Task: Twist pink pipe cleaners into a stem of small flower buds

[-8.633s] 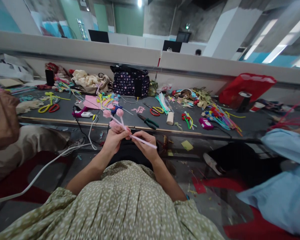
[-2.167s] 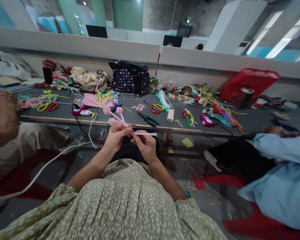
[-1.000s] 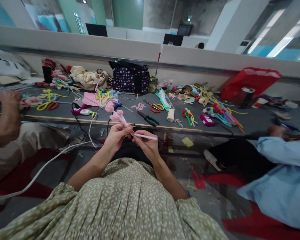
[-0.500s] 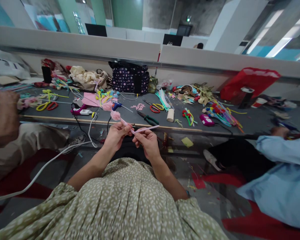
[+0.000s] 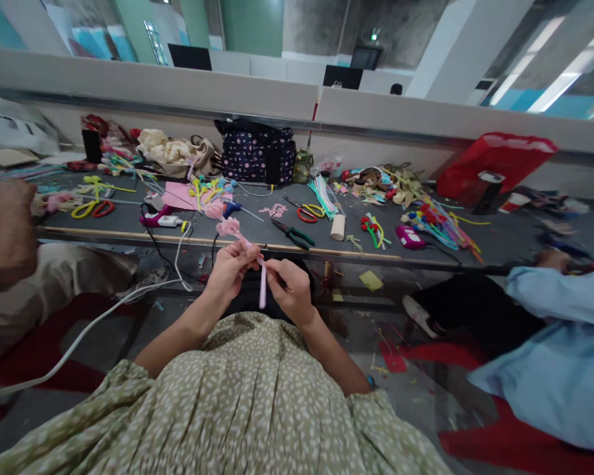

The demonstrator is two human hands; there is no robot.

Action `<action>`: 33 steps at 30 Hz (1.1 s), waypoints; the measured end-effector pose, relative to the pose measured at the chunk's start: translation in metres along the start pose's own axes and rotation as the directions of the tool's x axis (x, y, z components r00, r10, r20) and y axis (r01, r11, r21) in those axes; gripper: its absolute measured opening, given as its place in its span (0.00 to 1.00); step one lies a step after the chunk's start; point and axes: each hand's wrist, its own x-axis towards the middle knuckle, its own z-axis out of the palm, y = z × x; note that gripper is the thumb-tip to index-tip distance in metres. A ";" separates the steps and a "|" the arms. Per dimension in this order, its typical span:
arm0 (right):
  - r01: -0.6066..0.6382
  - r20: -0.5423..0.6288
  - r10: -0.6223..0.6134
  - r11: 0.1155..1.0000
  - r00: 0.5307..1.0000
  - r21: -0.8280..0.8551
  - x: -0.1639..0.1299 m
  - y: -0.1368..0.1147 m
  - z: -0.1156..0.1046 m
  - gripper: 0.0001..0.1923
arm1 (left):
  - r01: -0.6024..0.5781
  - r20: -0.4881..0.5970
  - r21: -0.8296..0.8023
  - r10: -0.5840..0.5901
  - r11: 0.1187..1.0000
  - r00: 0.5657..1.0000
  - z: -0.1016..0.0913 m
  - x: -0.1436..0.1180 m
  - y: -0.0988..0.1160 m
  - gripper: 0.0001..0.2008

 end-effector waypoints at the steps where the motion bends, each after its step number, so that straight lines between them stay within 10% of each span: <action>1: 0.012 0.005 -0.012 1.000 1.000 -0.022 0.000 0.000 0.000 0.07 | 0.001 0.001 0.002 -0.001 1.000 1.000 0.000 0.000 0.000 0.15; 5: -0.192 0.011 0.194 0.958 0.981 0.212 0.003 0.000 0.003 0.09 | 0.024 0.033 0.021 -0.024 0.999 0.999 -0.001 0.000 0.002 0.15; 14: -0.567 0.338 0.470 0.530 0.816 0.631 0.016 0.005 0.000 0.10 | -0.009 0.102 0.031 0.005 0.999 0.995 -0.001 0.001 -0.001 0.14; 24: -0.357 0.094 0.353 0.826 0.931 0.436 0.006 -0.004 0.006 0.11 | -0.105 0.028 0.066 0.103 0.992 0.994 0.000 -0.001 0.000 0.10; 33: -0.009 -0.048 0.010 1.000 0.999 0.016 -0.001 0.001 0.003 0.08 | -0.087 0.018 0.050 0.087 0.995 0.996 0.001 0.000 0.000 0.13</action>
